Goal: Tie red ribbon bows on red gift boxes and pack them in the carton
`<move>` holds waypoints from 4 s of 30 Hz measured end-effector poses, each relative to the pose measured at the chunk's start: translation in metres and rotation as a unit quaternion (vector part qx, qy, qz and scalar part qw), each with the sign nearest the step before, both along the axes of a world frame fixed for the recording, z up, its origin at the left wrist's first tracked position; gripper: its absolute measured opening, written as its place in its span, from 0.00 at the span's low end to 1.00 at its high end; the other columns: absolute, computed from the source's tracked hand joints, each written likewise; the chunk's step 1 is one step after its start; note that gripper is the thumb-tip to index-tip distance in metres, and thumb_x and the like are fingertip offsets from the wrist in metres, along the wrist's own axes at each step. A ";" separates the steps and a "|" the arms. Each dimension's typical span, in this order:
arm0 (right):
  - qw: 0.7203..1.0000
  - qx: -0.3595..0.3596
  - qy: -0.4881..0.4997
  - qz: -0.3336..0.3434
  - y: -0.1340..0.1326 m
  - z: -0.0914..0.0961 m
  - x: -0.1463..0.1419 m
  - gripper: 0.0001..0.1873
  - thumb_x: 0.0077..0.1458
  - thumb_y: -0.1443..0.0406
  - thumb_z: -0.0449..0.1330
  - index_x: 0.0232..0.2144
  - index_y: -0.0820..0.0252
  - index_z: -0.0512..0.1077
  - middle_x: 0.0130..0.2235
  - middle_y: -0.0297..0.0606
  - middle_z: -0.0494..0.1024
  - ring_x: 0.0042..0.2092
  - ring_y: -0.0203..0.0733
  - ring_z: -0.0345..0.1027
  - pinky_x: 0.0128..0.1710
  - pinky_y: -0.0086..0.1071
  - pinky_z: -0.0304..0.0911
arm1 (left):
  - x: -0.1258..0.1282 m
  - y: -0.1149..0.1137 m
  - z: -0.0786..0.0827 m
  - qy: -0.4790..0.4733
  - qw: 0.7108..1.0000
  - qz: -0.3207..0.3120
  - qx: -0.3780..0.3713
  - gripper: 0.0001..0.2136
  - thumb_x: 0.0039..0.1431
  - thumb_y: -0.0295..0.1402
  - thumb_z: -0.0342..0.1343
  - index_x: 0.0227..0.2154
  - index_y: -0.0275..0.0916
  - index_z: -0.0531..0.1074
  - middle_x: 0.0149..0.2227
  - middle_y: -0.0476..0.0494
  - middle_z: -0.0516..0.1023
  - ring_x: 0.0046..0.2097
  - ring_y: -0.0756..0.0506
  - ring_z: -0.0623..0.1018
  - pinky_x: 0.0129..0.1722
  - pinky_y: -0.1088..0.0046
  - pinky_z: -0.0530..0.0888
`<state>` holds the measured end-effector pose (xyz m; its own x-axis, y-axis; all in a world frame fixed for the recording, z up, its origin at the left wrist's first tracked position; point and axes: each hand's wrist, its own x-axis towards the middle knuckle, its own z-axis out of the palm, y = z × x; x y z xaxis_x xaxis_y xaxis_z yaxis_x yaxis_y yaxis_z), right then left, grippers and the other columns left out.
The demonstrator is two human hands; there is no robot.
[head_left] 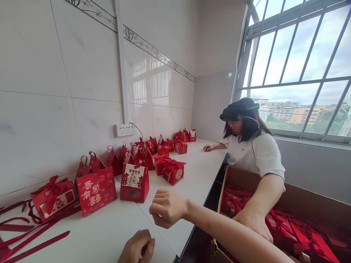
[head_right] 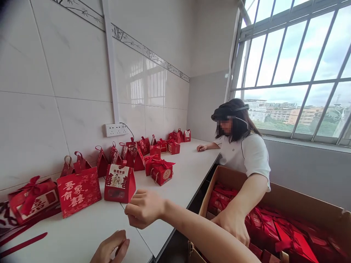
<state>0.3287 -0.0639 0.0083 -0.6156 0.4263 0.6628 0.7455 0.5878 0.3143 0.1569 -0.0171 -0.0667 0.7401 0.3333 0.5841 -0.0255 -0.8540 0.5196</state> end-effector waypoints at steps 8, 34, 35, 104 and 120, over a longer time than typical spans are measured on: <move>0.928 -0.122 0.299 -0.183 0.038 -0.018 0.025 0.07 0.54 0.65 0.50 0.24 0.56 0.60 0.23 0.33 0.65 0.24 0.35 0.59 0.26 0.30 0.58 | -0.002 -0.001 0.006 -0.038 0.984 -0.005 0.173 0.11 0.51 0.24 0.41 0.18 0.40 0.47 0.16 0.54 0.59 0.20 0.52 0.60 0.23 0.76 0.59; 0.760 -0.091 0.542 -0.348 0.093 -0.055 -0.012 0.23 0.39 0.52 0.61 0.34 0.56 0.59 0.37 0.45 0.71 0.41 0.55 0.67 0.37 0.43 0.63 | 0.000 -0.001 -0.017 -0.055 0.983 0.020 0.174 0.11 0.45 0.26 0.45 0.14 0.40 0.50 0.14 0.55 0.53 0.17 0.53 0.51 0.19 0.76 0.56; 0.764 -0.092 0.537 -0.346 0.099 -0.058 -0.017 0.23 0.39 0.52 0.61 0.34 0.56 0.59 0.38 0.45 0.70 0.42 0.55 0.66 0.38 0.44 0.63 | 0.000 -0.001 -0.018 -0.056 0.983 0.022 0.176 0.11 0.45 0.27 0.46 0.14 0.40 0.50 0.13 0.55 0.52 0.17 0.54 0.50 0.19 0.76 0.55; 0.735 -0.128 0.600 -0.288 0.153 -0.050 -0.055 0.24 0.44 0.56 0.61 0.40 0.61 0.59 0.44 0.47 0.69 0.46 0.51 0.67 0.45 0.41 0.64 | 0.003 -0.001 -0.019 -0.071 0.996 0.001 0.045 0.12 0.41 0.24 0.45 0.17 0.39 0.45 0.14 0.55 0.49 0.18 0.54 0.48 0.19 0.74 0.50; 0.736 -0.218 0.527 -0.366 0.192 -0.038 -0.058 0.21 0.49 0.58 0.60 0.42 0.61 0.59 0.48 0.50 0.66 0.49 0.54 0.66 0.42 0.41 0.64 | 0.006 0.003 -0.026 -0.084 0.994 -0.007 0.068 0.10 0.40 0.24 0.45 0.16 0.39 0.46 0.12 0.55 0.50 0.16 0.54 0.47 0.17 0.76 0.49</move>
<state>0.2702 0.1286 -0.0297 0.6415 0.7017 0.3100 0.6073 -0.2177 -0.7641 0.1630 -0.0144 -0.0929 0.6317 0.2334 0.7392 -0.1139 -0.9153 0.3864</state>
